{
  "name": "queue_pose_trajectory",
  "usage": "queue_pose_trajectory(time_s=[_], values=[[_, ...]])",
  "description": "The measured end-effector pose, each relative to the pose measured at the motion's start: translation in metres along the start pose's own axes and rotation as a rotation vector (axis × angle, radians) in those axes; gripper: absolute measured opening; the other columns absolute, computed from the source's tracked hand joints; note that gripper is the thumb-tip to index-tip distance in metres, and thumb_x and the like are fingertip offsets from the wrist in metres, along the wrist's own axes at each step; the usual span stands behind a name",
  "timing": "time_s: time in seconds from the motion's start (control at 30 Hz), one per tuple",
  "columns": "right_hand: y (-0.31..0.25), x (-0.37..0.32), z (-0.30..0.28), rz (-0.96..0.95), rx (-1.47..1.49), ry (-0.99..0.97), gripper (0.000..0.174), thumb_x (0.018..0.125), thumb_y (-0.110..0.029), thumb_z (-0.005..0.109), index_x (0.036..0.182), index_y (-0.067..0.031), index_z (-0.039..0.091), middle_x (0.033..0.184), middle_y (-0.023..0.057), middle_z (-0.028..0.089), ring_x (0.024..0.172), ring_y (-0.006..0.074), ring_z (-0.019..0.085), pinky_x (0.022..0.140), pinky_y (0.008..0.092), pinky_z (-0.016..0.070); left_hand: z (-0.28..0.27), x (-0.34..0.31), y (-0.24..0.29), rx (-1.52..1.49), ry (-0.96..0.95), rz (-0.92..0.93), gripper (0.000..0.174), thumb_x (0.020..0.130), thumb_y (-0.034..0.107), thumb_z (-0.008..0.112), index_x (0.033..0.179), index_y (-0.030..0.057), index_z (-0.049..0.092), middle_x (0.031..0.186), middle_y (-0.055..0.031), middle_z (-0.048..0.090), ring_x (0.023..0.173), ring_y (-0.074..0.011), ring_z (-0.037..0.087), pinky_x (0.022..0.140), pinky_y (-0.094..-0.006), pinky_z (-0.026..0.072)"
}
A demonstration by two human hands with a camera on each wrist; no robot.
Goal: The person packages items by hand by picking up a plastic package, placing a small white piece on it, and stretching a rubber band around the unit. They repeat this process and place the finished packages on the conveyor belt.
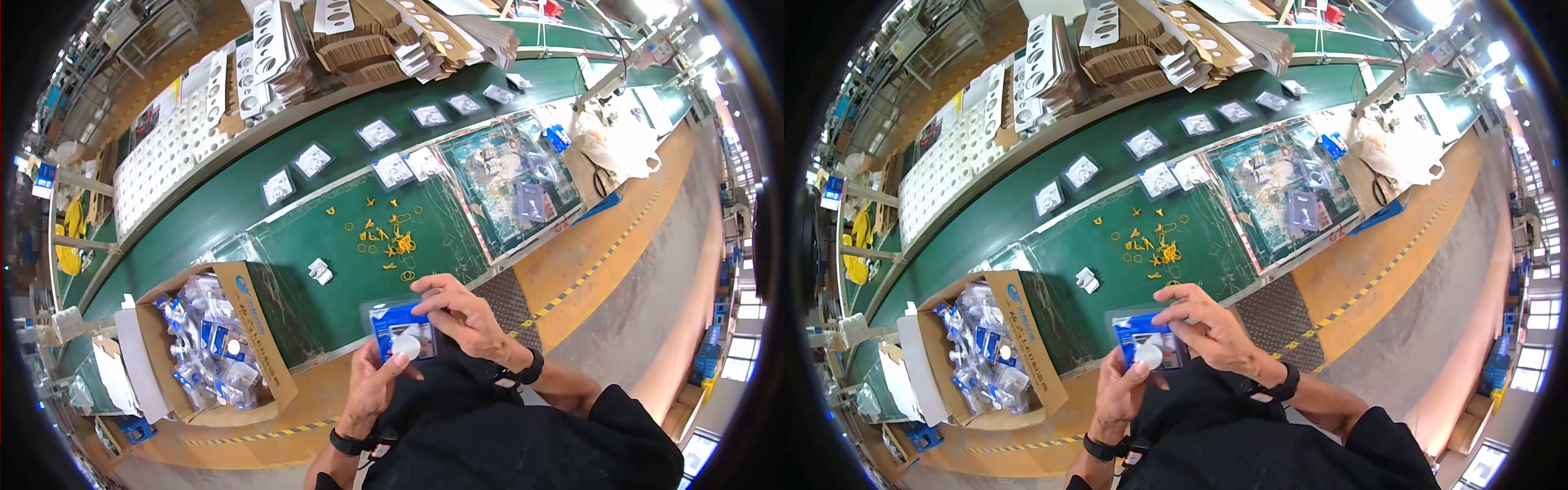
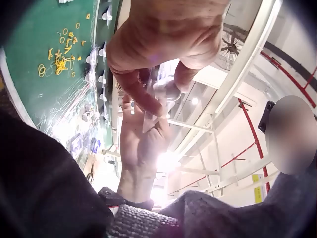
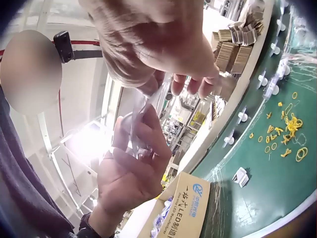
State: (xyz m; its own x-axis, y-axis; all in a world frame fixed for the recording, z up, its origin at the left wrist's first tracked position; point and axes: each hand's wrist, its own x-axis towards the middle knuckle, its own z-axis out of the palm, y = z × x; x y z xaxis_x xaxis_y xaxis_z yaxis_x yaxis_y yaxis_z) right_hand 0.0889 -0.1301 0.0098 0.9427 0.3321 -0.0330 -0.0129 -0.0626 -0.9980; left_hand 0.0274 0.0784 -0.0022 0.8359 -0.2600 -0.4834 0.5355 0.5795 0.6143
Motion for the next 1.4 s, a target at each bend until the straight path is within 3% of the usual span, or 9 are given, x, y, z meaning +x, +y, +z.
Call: queue_pose_trajectory(time_s=[0.1,0.3,0.63,0.77,1.1,1.13,1.23,1.33,1.4], values=[[0.027,0.008,0.001,0.182,0.286,0.326,0.024,0.102,-0.008,0.056,0.121,0.0036,0.064,0.112,0.0038,0.068,0.102,0.0129,0.061,0.091,0.0286,0.0482,-0.032,0.002,-0.004,0.098,0.161,0.063,0.034,0.088,0.011,0.073,0.116,-0.0056,0.064,0.105,-0.0132,0.071,0.080,-0.0189,0.069,0.066,-0.0348,0.0611],[0.196,0.038,-0.050,0.181,-0.648,0.113,0.017,0.092,-0.014,0.069,0.104,-0.0023,0.070,0.095,0.0104,0.069,0.076,0.0264,0.067,0.069,0.0367,0.0540,-0.085,-0.012,-0.021,0.304,0.389,-0.003,0.033,0.088,0.015,0.076,0.110,-0.0063,0.065,0.096,-0.0115,0.070,0.073,-0.0167,0.067,0.065,-0.0337,0.0597],[0.243,0.105,-0.031,-0.076,-0.852,0.038,0.018,0.088,-0.020,0.075,0.093,-0.0036,0.069,0.086,0.0094,0.066,0.068,0.0308,0.063,0.063,0.0417,0.0504,-0.107,-0.033,-0.047,0.274,0.570,-0.051,0.032,0.088,0.013,0.076,0.110,-0.0070,0.063,0.099,-0.0115,0.070,0.078,-0.0162,0.067,0.067,-0.0334,0.0599],[0.221,0.113,-0.037,0.309,-0.551,0.027,0.020,0.091,-0.021,0.075,0.093,-0.0014,0.071,0.075,0.0072,0.065,0.061,0.0187,0.058,0.059,0.0345,0.0466,-0.106,-0.031,-0.045,0.253,0.606,-0.037,0.033,0.089,0.012,0.076,0.112,-0.0067,0.063,0.100,-0.0116,0.069,0.080,-0.0163,0.067,0.069,-0.0336,0.0602],[0.170,0.094,-0.033,0.382,-0.338,0.013,0.024,0.096,-0.022,0.072,0.099,0.0018,0.073,0.077,0.0003,0.064,0.069,0.0052,0.053,0.061,0.0242,0.0441,-0.103,-0.003,-0.031,0.236,0.233,-0.123,0.043,0.086,0.012,0.080,0.120,-0.0076,0.063,0.099,-0.0099,0.070,0.085,-0.0155,0.069,0.073,-0.0315,0.0609],[0.149,0.091,-0.026,0.388,-0.305,-0.013,0.023,0.097,-0.021,0.071,0.099,0.0020,0.072,0.078,-0.0008,0.063,0.071,0.0042,0.053,0.062,0.0234,0.0442,-0.098,0.000,-0.017,0.219,0.146,-0.258,0.051,0.083,0.012,0.082,0.125,-0.0088,0.062,0.125,-0.0154,0.066,0.105,-0.0198,0.068,0.088,-0.0336,0.0575],[0.089,0.080,-0.013,0.518,-0.159,-0.165,0.020,0.100,-0.018,0.067,0.098,0.0015,0.070,0.089,-0.0013,0.063,0.079,0.0035,0.054,0.068,0.0229,0.0440,-0.078,0.028,-0.008,0.337,-0.103,0.112,0.054,0.080,0.012,0.083,0.127,-0.0067,0.064,0.155,-0.0172,0.045,0.128,-0.0229,0.057,0.102,-0.0347,0.0483],[0.051,0.063,-0.007,0.525,0.059,-0.281,0.019,0.100,-0.016,0.067,0.100,0.0020,0.071,0.096,-0.0006,0.063,0.083,0.0054,0.056,0.073,0.0230,0.0431,-0.066,0.045,0.009,0.535,-0.250,0.178,0.054,0.078,0.013,0.085,0.126,-0.0034,0.067,0.168,-0.0145,0.022,0.142,-0.0241,0.044,0.109,-0.0344,0.0405],[0.039,0.058,-0.010,0.509,0.048,-0.323,0.019,0.099,-0.016,0.068,0.102,0.0023,0.072,0.095,-0.0006,0.063,0.083,0.0058,0.056,0.073,0.0231,0.0433,-0.058,0.053,0.011,0.536,-0.326,0.219,0.050,0.079,0.011,0.084,0.125,-0.0021,0.068,0.165,-0.0140,0.029,0.139,-0.0224,0.047,0.106,-0.0341,0.0428]])
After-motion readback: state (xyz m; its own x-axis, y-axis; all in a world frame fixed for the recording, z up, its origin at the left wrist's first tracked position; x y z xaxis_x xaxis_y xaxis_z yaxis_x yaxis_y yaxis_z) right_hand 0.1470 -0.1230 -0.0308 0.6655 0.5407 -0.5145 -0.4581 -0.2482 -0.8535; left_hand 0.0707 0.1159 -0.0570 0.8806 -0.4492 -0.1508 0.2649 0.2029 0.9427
